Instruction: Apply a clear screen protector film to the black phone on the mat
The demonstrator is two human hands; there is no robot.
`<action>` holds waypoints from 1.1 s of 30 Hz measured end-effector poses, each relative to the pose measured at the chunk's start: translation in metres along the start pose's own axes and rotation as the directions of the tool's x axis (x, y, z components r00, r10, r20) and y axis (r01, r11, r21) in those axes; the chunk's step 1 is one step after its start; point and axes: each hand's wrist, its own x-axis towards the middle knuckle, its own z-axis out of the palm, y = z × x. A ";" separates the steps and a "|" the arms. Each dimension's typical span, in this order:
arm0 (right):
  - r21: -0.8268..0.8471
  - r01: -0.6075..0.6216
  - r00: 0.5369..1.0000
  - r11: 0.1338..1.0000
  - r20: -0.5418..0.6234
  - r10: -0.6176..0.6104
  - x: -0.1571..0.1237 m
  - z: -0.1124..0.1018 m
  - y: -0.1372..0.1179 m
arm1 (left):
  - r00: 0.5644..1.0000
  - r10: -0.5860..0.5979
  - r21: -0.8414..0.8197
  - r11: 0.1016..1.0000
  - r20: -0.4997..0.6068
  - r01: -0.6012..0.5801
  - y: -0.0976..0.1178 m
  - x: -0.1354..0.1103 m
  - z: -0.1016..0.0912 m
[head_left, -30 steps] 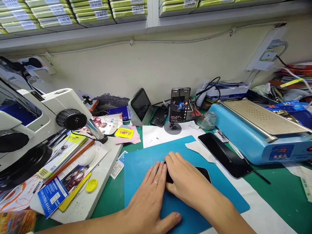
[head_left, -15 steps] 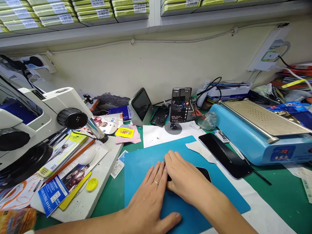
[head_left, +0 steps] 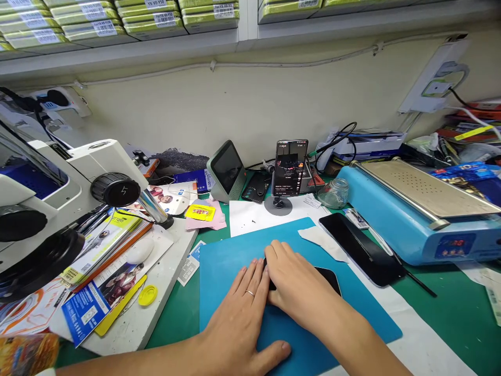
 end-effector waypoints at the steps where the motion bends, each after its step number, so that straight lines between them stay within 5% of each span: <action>1: -0.005 0.006 1.000 1.000 -0.004 -0.006 -0.001 0.000 -0.001 | 1.000 -0.001 -0.005 1.000 0.002 0.001 0.001 0.000 -0.001; 33: -0.074 -0.004 0.998 0.997 0.057 0.008 0.009 -0.005 0.002 | 1.000 0.003 -0.006 1.000 -0.001 -0.003 0.002 0.000 0.000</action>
